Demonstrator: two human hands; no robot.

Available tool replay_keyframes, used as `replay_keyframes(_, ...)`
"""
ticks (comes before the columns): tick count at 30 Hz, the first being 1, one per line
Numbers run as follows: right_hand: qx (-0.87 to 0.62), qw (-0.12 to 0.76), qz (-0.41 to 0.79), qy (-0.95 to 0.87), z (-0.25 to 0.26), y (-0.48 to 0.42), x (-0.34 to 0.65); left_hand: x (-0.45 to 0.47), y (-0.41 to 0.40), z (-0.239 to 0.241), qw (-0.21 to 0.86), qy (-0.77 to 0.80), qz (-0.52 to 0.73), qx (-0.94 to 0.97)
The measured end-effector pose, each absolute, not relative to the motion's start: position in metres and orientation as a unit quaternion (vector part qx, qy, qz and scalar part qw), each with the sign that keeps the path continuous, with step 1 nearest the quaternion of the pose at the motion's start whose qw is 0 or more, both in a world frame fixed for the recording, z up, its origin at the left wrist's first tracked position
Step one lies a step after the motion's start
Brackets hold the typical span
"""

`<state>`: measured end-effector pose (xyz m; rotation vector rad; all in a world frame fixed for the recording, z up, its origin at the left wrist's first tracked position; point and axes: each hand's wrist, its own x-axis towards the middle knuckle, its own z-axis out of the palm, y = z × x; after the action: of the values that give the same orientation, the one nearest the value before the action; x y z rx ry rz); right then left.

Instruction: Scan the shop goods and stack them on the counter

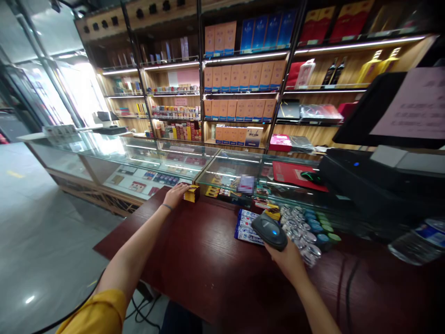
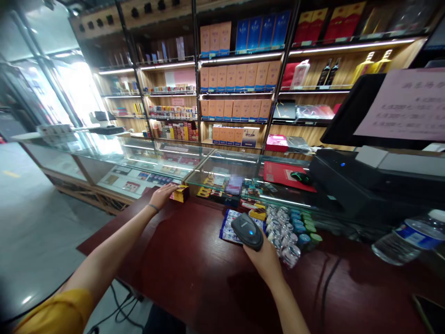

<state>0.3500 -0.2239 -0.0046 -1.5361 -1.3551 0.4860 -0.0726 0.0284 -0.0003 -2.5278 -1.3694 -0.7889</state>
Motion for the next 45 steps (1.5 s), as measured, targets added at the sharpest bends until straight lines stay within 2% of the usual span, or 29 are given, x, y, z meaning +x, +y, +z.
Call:
replay_keyframes(10,-0.652,0.491,0.191,-0.546,0.0,-0.226,0.346,-0.072,0.045,-0.013,-0.006,-0.461,-0.284,-0.841)
replay_keyframes(18,-0.642,0.506,0.195,-0.543,0.002,-0.226,0.347,-0.069,0.044,-0.019,0.036,-0.47,-0.288,-0.834)
replay_keyframes(23,-0.627,0.53,0.187,-0.54,0.005,-0.226,0.353,-0.051,0.036,-0.019,0.049,-0.474,-0.353,-0.805)
replay_keyframes(34,-0.62,0.589,0.193,-0.481,0.023,-0.233,0.391,0.073,-0.043,-0.013,0.003,-0.381,-0.528,-0.759)
replay_keyframes(45,-0.653,0.589,0.208,-0.429,0.036,-0.247,0.422,0.191,-0.087,-0.028,-0.15,-0.319,-0.512,-0.783)
